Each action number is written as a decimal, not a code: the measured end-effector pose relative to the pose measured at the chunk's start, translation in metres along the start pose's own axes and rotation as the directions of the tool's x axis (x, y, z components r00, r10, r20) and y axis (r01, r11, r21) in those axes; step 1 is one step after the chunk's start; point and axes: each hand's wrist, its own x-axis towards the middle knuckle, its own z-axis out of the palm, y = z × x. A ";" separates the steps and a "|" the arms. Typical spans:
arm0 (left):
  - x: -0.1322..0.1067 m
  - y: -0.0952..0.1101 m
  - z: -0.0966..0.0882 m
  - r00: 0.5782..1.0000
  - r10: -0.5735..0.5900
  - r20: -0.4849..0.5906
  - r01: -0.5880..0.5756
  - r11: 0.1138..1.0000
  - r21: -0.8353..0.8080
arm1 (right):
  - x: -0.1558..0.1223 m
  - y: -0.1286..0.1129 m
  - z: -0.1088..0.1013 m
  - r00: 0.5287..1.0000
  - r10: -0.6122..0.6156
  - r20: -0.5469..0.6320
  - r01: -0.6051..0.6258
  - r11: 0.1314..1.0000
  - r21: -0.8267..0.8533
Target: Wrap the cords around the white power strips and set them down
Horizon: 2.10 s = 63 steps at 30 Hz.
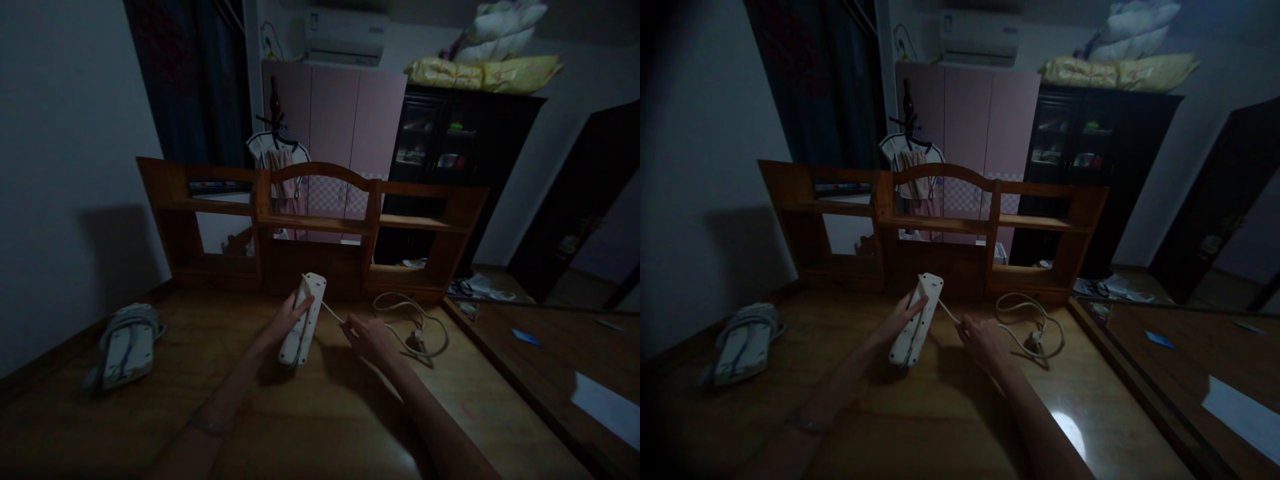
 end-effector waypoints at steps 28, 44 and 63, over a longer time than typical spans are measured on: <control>-0.012 -0.006 0.005 0.940 0.192 0.282 -0.310 0.138 0.941 | -0.004 0.003 -0.016 0.885 -0.088 -0.457 0.195 0.961 0.193; -0.032 -0.008 0.051 0.796 0.193 0.574 -0.605 0.208 0.769 | 0.001 0.045 -0.027 0.984 0.030 -0.175 0.067 0.849 0.524; -0.042 -0.015 0.055 0.833 0.458 0.310 -0.536 0.529 0.658 | 0.009 0.040 0.016 0.979 -0.013 0.203 -0.168 0.514 0.841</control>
